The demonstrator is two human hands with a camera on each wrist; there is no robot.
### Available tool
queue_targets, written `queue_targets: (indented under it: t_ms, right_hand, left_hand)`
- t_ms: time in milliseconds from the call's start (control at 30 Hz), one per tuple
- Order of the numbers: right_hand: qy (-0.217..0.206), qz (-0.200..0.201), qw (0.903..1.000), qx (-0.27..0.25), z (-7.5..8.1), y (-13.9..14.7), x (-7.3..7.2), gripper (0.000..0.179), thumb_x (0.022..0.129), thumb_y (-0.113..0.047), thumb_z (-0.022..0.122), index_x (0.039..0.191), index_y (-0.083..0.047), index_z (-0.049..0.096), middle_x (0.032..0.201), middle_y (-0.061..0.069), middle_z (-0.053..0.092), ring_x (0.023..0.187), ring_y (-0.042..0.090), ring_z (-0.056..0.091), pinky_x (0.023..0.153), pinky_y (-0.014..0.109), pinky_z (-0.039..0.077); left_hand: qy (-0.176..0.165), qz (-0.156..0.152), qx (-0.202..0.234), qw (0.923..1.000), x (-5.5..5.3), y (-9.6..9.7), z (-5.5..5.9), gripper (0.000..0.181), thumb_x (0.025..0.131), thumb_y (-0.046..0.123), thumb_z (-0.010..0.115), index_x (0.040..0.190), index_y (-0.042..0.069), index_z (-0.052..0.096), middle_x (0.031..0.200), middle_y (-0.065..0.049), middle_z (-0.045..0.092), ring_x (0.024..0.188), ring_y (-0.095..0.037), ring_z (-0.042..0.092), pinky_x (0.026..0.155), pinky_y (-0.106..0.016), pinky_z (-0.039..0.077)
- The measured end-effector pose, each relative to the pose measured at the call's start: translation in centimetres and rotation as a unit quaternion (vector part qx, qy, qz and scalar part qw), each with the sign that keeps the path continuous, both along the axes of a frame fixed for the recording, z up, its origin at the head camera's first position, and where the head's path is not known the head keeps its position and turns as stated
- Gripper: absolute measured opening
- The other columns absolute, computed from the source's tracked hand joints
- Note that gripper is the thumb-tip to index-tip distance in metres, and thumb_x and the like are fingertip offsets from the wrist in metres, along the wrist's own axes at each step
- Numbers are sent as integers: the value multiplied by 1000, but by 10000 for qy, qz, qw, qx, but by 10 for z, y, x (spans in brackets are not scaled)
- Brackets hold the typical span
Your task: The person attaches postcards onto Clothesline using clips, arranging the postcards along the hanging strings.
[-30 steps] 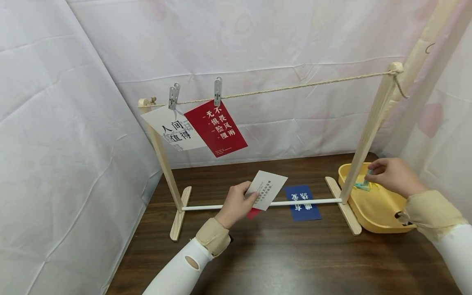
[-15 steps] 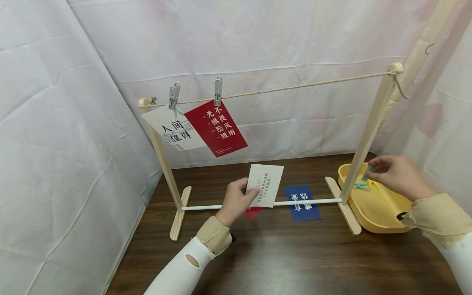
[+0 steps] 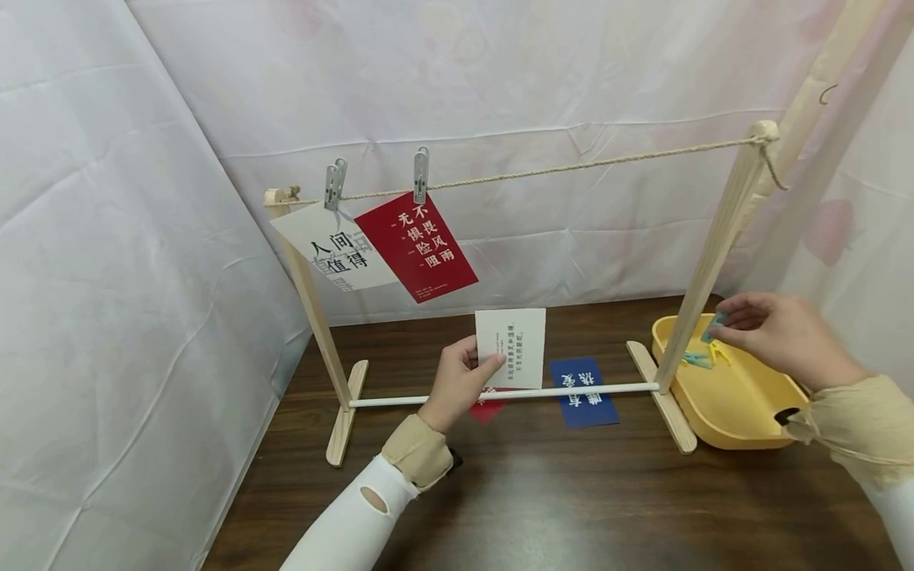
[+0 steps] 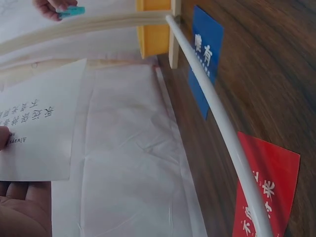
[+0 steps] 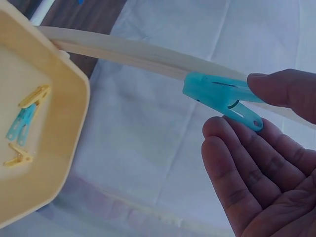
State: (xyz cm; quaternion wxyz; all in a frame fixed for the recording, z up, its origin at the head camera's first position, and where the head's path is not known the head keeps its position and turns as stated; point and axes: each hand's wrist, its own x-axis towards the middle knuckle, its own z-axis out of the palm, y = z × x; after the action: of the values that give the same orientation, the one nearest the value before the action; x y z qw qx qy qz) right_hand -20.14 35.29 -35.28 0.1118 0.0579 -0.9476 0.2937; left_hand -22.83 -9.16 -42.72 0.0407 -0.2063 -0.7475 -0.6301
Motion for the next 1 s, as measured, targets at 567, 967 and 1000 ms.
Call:
queue_targets:
  t_ms: [567, 967, 1000]
  right_hand:
    - [500, 178, 9986, -82, 20, -25, 15, 35, 88, -10, 90, 115, 7, 75, 94, 17, 81, 74, -15, 61, 63, 8, 48]
    - [1207, 563, 9911, -77, 17, -41, 15, 27, 83, -1, 91, 106, 3, 78, 87, 13, 81, 73, -17, 62, 62, 7, 48]
    - [1253, 593, 9903, -105, 16, -42, 15, 27, 82, -1, 91, 105, 3, 78, 86, 12, 81, 73, -17, 62, 62, 7, 48]
  left_hand:
    - [333, -115, 505, 9981, -1, 5, 16, 35, 100, 0, 74, 134, -6, 68, 125, -26, 77, 110, -41, 79, 91, -43, 66]
    - [549, -49, 778, 9954, -4, 13, 24, 33, 102, 1, 72, 134, -7, 67, 127, -25, 77, 113, -40, 79, 93, -39, 66]
    - [583, -53, 792, 9951, -4, 13, 25, 33, 102, 1, 71, 134, -8, 67, 127, -26, 77, 113, -41, 78, 93, -40, 66]
